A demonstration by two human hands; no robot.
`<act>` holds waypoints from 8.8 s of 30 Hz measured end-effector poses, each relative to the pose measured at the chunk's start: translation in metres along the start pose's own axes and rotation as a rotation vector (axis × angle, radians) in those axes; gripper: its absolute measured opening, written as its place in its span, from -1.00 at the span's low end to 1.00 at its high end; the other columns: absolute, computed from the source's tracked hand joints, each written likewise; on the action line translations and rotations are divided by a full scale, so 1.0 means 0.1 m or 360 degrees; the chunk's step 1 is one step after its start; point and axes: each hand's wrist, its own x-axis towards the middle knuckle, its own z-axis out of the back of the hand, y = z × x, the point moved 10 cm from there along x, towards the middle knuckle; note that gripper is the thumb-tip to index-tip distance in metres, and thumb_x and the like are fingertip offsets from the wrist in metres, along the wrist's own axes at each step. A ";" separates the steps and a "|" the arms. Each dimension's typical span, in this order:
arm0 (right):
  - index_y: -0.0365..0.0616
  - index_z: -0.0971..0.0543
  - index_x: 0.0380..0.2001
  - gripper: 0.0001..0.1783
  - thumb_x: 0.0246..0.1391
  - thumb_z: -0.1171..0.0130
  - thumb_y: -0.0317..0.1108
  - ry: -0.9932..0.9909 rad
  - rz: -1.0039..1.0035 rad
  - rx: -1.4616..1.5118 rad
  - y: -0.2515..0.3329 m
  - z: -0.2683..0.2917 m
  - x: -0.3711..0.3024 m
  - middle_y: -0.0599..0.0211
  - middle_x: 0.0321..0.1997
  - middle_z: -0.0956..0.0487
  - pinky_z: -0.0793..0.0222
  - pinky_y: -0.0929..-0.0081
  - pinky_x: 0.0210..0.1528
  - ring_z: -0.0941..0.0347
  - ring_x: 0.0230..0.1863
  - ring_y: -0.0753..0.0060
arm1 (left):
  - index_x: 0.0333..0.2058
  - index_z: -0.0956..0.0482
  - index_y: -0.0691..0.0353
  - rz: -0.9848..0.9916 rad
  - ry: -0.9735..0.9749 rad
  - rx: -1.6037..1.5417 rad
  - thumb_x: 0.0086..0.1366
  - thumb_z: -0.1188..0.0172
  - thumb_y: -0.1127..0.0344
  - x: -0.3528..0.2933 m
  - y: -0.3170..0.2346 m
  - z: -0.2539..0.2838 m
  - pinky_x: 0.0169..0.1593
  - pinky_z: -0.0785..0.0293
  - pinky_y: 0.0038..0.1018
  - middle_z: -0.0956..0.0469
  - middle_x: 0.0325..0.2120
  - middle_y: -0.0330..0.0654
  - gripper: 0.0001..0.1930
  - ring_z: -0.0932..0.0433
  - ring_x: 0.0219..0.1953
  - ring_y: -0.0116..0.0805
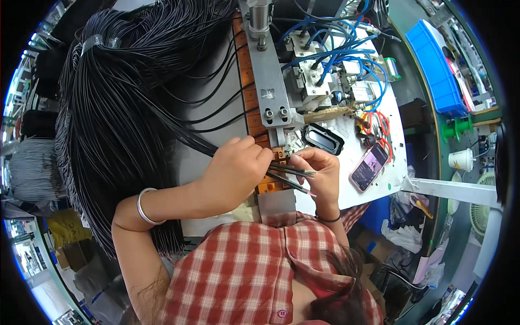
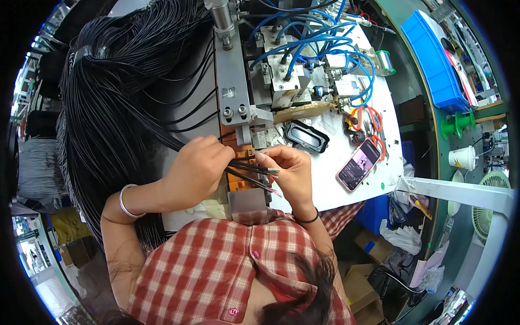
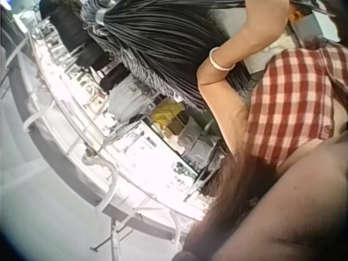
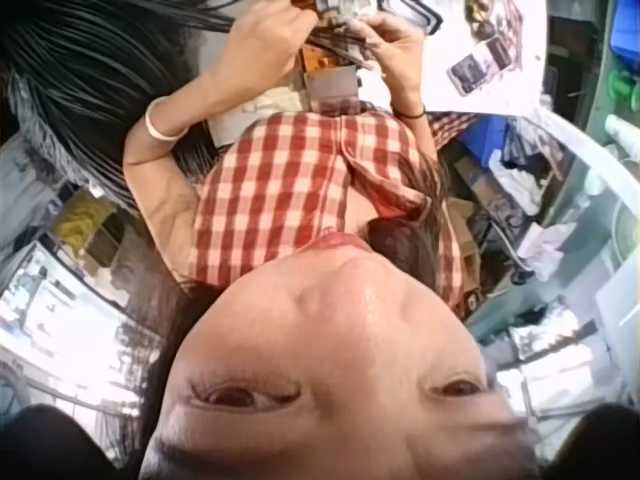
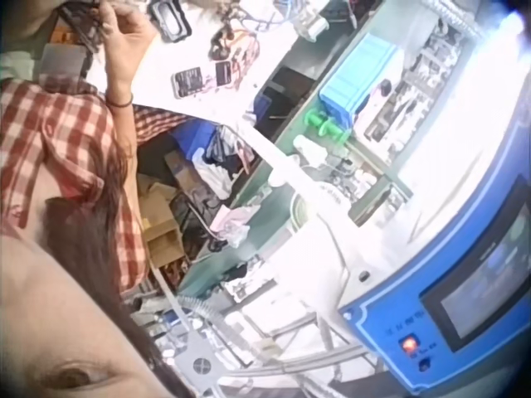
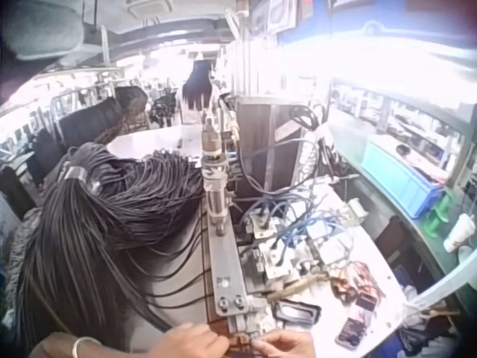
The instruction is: The person organizes bundles of black cables on a work table and inserts the ends of the wires into the slots of a machine fixture by hand.
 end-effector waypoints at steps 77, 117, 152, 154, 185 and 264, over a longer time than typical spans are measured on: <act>-0.29 -0.55 -0.43 -0.93 -0.02 -0.19 -0.51 0.0227 -0.0087 -0.0023 -0.11 -0.04 0.03 0.41 -0.58 -0.53 -0.17 0.81 -0.69 -0.31 -0.69 0.77 | -0.59 -0.37 0.24 0.0023 -0.0106 -0.0165 -0.18 -0.10 0.56 -0.02 0.02 0.01 -0.34 -0.22 -0.40 -0.31 -0.61 -0.19 -0.87 -0.31 -0.43 -0.25; -0.29 -0.51 -0.40 -0.92 0.00 -0.16 -0.53 0.0043 0.0109 -0.0445 -0.06 0.15 0.01 0.49 -0.46 -0.51 -0.26 0.79 -0.46 -0.38 -0.47 0.78 | -0.63 -0.40 0.21 -0.0061 -0.0008 0.0060 -0.19 -0.14 0.51 -0.02 -0.02 -0.11 -0.31 -0.21 -0.43 -0.34 -0.63 -0.23 -0.90 -0.33 -0.42 -0.31; -0.25 -0.49 -0.47 -0.92 0.01 -0.16 -0.48 0.0111 -0.0131 -0.0037 -0.23 0.05 0.06 0.46 -0.60 -0.47 -0.14 0.79 -0.70 -0.26 -0.69 0.77 | -0.57 -0.37 0.23 -0.0099 -0.0180 -0.0189 -0.24 -0.11 0.57 -0.01 -0.04 -0.02 -0.32 -0.22 -0.39 -0.33 -0.58 -0.20 -0.82 -0.33 -0.40 -0.24; -0.23 -0.47 -0.50 -0.89 0.06 -0.13 -0.44 -0.0003 -0.0152 -0.0184 -0.28 0.11 0.08 0.51 -0.61 -0.44 -0.09 0.81 -0.70 -0.23 -0.68 0.80 | -0.57 -0.38 0.22 -0.0038 -0.0158 -0.0169 -0.24 -0.11 0.57 -0.01 -0.01 0.01 -0.32 -0.22 -0.39 -0.33 -0.58 -0.21 -0.82 -0.33 -0.40 -0.25; -0.32 -0.57 -0.42 -0.92 -0.02 -0.19 -0.52 -0.0004 -0.0006 -0.0069 -0.02 0.03 -0.01 0.45 -0.58 -0.52 -0.11 0.82 -0.68 -0.28 -0.67 0.80 | -0.58 -0.39 0.24 -0.0015 -0.0089 -0.0185 -0.15 -0.12 0.52 -0.02 0.01 -0.02 -0.36 -0.21 -0.40 -0.33 -0.61 -0.20 -0.89 -0.33 -0.43 -0.26; -0.18 -0.44 -0.49 -0.89 0.09 -0.04 -0.41 0.0250 -0.0370 -0.0156 -0.31 -0.01 0.06 0.56 -0.62 -0.37 0.02 0.83 -0.68 -0.14 -0.67 0.85 | -0.58 -0.34 0.22 -0.0064 -0.0070 0.0019 -0.20 -0.12 0.54 -0.03 -0.01 -0.14 -0.34 -0.22 -0.41 -0.33 -0.65 -0.21 -0.84 -0.34 -0.44 -0.29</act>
